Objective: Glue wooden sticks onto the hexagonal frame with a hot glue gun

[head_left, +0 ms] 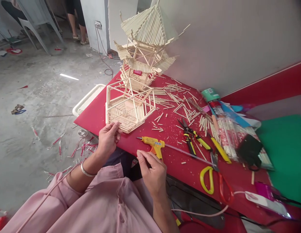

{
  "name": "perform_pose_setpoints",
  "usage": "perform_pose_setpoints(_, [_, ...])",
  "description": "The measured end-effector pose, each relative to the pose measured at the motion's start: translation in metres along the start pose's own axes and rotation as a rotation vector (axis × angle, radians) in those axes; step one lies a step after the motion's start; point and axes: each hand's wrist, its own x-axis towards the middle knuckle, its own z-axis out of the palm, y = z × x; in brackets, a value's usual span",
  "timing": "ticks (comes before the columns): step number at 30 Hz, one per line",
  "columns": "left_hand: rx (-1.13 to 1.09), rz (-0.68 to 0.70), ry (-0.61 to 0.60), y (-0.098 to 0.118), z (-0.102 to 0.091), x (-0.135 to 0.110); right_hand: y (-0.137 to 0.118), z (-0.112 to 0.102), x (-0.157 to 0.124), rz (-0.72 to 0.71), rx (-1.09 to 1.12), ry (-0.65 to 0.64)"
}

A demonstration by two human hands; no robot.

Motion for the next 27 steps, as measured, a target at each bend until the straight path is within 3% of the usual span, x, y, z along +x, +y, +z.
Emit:
perform_pose_setpoints(10, [-0.003, 0.000, -0.019, 0.001, -0.002, 0.000, -0.001, 0.002, -0.001, 0.043, 0.043, -0.036])
perform_pose_setpoints(16, [-0.012, -0.025, -0.070, 0.002, -0.004, -0.014, -0.006, 0.002, 0.002, 0.073, 0.103, -0.012])
perform_pose_setpoints(23, [-0.039, -0.179, -0.231, -0.016, 0.002, -0.046, -0.007, 0.014, 0.015, 0.284, 0.298, 0.021])
perform_pose_setpoints(27, [-0.001, -0.252, -0.334, -0.018, 0.004, -0.054, -0.002, -0.005, 0.021, 0.250, 0.315, 0.026])
